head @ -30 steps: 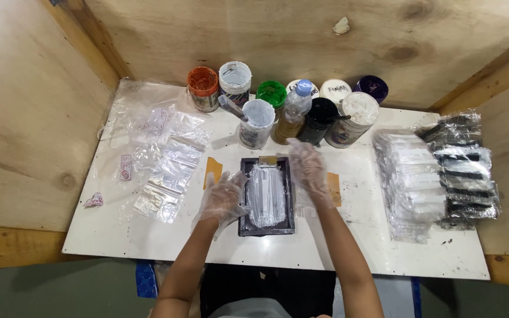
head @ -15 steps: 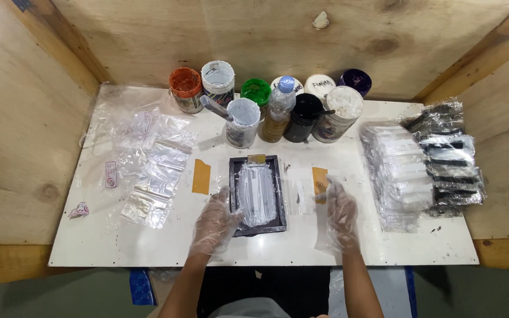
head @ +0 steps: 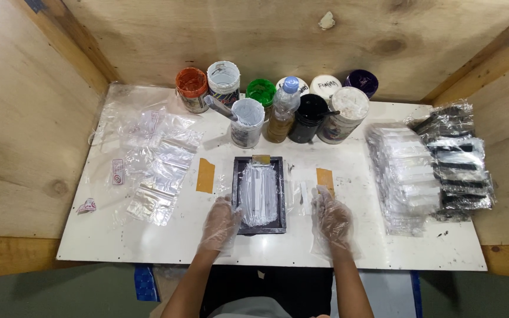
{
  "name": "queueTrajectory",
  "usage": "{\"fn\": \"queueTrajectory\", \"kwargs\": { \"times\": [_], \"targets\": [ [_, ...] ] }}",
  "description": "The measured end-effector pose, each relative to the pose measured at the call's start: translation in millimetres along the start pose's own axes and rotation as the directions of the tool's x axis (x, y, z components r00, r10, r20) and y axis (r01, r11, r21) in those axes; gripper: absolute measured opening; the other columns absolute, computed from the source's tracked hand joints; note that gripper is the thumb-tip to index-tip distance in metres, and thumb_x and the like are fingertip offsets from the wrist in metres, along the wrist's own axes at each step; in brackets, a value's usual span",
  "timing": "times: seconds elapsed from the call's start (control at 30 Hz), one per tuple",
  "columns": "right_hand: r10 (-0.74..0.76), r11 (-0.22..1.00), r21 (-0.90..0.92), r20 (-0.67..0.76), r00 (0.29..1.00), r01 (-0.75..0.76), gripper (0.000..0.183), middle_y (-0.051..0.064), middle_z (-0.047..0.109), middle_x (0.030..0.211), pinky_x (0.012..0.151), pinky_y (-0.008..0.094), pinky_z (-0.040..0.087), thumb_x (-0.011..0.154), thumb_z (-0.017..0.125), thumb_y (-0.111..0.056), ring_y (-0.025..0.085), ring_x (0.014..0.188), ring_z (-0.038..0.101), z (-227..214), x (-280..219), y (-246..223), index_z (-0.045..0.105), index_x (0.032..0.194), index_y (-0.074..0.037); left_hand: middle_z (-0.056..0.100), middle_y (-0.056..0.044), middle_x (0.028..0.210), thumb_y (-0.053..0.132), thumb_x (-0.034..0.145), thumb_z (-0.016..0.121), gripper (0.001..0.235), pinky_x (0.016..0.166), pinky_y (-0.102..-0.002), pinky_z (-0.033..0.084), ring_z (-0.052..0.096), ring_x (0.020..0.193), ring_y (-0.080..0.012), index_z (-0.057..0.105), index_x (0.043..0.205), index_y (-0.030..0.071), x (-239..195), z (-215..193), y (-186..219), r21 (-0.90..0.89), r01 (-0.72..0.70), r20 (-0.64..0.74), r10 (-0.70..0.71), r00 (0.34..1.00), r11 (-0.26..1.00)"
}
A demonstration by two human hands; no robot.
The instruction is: Packaging white components into bags and applying ink to a tray.
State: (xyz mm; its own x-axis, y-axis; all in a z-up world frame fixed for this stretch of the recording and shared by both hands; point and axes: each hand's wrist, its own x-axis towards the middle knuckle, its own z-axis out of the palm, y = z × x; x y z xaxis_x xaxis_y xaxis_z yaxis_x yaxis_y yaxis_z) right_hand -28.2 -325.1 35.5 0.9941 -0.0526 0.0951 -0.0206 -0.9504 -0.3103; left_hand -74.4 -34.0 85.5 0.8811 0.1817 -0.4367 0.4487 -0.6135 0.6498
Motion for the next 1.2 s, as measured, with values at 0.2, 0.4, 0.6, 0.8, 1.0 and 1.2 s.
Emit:
{"fn": "queueTrajectory", "kwargs": {
  "times": [0.2, 0.4, 0.6, 0.8, 1.0, 1.2],
  "targets": [
    [0.005, 0.999, 0.052, 0.033, 0.999, -0.007, 0.039, 0.018, 0.075, 0.085, 0.073, 0.050, 0.061, 0.100, 0.050, -0.042, 0.039, 0.088, 0.074, -35, -2, -28, 0.073, 0.119, -0.017, 0.060, -0.028, 0.138, 0.037, 0.093, 0.063, 0.063, 0.116, -0.047, 0.044, 0.054, 0.136, -0.0411, 0.054, 0.141, -0.003, -2, -11, -6, 0.174, -0.097, 0.071, 0.086, 0.994, 0.980],
    [0.111, 0.983, 0.137, 0.093, 0.989, -0.123, 0.039, 0.011, 0.077, 0.090, 0.076, 0.046, 0.062, 0.099, 0.051, -0.047, 0.034, 0.094, 0.074, 28, 1, 14, 0.072, 0.125, -0.025, 0.062, -0.023, 0.137, 0.036, 0.089, 0.069, 0.061, 0.114, -0.049, 0.046, 0.054, 0.136, -0.0363, 0.054, 0.139, 0.005, -2, -25, -14, 0.014, 0.008, 0.006, -0.008, 1.000, 1.000],
    [-0.107, 0.983, -0.155, -0.061, 0.992, 0.097, 0.033, 0.008, 0.063, 0.061, 0.050, 0.030, 0.051, 0.100, 0.048, -0.039, 0.027, 0.062, 0.068, -48, -7, -43, 0.074, 0.090, -0.021, 0.070, -0.021, 0.123, 0.034, 0.086, 0.073, 0.051, 0.106, -0.048, 0.052, 0.061, 0.127, -0.0361, 0.063, 0.129, 0.008, -20, -62, -22, -0.041, 0.030, -0.176, -0.037, 0.984, 0.999],
    [-0.057, 0.998, 0.040, 0.088, 0.995, 0.054, 0.030, 0.007, 0.059, 0.052, 0.062, 0.013, 0.049, 0.102, 0.043, 0.002, 0.019, 0.059, 0.063, -96, -4, -82, 0.065, 0.086, 0.014, 0.067, -0.033, 0.120, 0.033, 0.089, 0.073, 0.058, 0.112, -0.054, 0.046, 0.059, 0.125, -0.0461, 0.060, 0.128, -0.008, -33, -79, -55, 0.099, -0.116, -0.330, 0.143, 0.933, 0.988],
    [-0.336, 0.922, -0.313, -0.354, 0.873, 0.228, 0.029, 0.001, 0.048, 0.053, 0.048, 0.035, 0.047, 0.101, 0.055, -0.039, 0.023, 0.048, 0.057, 1, -7, -8, 0.075, 0.087, -0.023, 0.068, -0.033, 0.113, 0.047, 0.091, 0.069, 0.060, 0.101, -0.056, 0.052, 0.062, 0.117, -0.0496, 0.065, 0.122, -0.005, -30, -84, -69, 0.075, -0.065, -0.340, 0.087, 0.936, 0.995],
    [-0.343, 0.902, -0.391, -0.395, 0.852, 0.182, 0.024, 0.001, 0.048, 0.055, 0.048, 0.035, 0.047, 0.102, 0.057, -0.038, 0.021, 0.049, 0.057, -6, -10, -17, 0.077, 0.097, -0.026, 0.070, -0.030, 0.112, 0.039, 0.090, 0.069, 0.052, 0.099, -0.055, 0.055, 0.065, 0.116, -0.0466, 0.065, 0.121, -0.003, -20, -58, -75, 0.106, 0.001, -0.256, 0.027, 0.966, 0.994]
  ]
}}
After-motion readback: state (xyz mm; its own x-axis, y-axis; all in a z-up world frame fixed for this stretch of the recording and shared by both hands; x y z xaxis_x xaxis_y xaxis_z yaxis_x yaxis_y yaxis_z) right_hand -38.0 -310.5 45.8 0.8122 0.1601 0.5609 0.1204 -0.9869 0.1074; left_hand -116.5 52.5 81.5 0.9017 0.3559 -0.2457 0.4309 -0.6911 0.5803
